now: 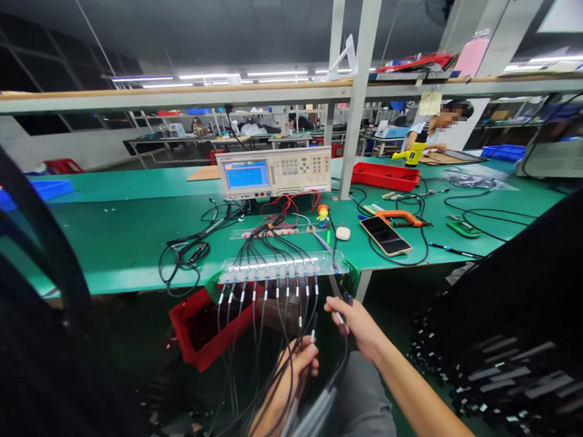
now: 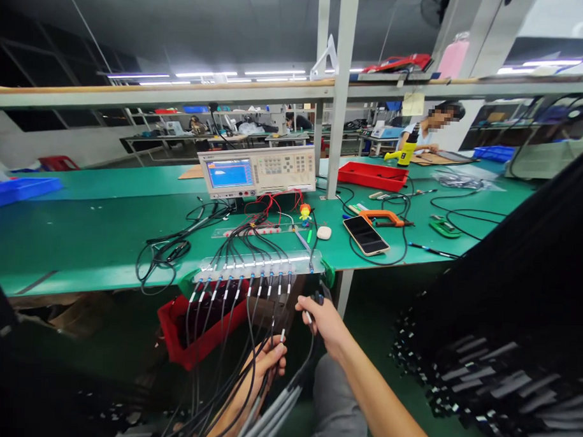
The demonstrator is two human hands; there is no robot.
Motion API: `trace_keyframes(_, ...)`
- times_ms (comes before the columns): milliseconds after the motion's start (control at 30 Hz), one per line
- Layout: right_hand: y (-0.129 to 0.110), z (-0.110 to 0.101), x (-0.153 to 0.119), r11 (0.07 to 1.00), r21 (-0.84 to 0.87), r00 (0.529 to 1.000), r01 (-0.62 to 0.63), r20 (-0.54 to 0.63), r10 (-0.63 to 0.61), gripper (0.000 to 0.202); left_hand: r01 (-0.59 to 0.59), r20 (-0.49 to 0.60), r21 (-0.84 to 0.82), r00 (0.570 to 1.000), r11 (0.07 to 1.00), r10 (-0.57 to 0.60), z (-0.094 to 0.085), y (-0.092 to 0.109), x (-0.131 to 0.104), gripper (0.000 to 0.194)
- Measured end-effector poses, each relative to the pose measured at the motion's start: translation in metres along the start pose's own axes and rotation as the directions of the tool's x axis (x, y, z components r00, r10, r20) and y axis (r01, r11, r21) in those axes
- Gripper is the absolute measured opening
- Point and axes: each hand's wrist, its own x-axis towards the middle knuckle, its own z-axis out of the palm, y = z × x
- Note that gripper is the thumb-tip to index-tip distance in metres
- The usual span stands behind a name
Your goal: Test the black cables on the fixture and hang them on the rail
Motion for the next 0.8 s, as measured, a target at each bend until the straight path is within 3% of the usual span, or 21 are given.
trace_keyframes(233, 0.037, -0.002, -0.022, 1.0, -0.006, 0.994, -0.016, 0.108, 0.017, 0.045, -0.053, -0.009, 0.02, 0.999, 0.998, 0.054, 0.005, -0.001, -0.002, 0.047)
trace_keyframes(433, 0.034, 0.005, -0.023, 0.994, -0.102, 0.993, 0.04, 0.114, -0.028, 0.049, -0.045, 0.005, 0.007, 0.999, 0.999, 0.045, 0.01, 0.0, -0.002, 0.049)
trace_keyframes(700, 0.033, 0.013, -0.023, 0.997, -0.049, 0.992, 0.052, 0.117, -0.046, 0.046, -0.024, 0.009, -0.011, 1.0, 1.0, 0.024, 0.014, 0.004, -0.005, 0.051)
trace_keyframes(800, 0.032, 0.016, -0.023, 0.997, -0.026, 0.991, 0.07, 0.116, -0.066, 0.048, 0.025, -0.022, -0.008, 0.999, 1.0, -0.025, 0.015, 0.007, -0.006, 0.039)
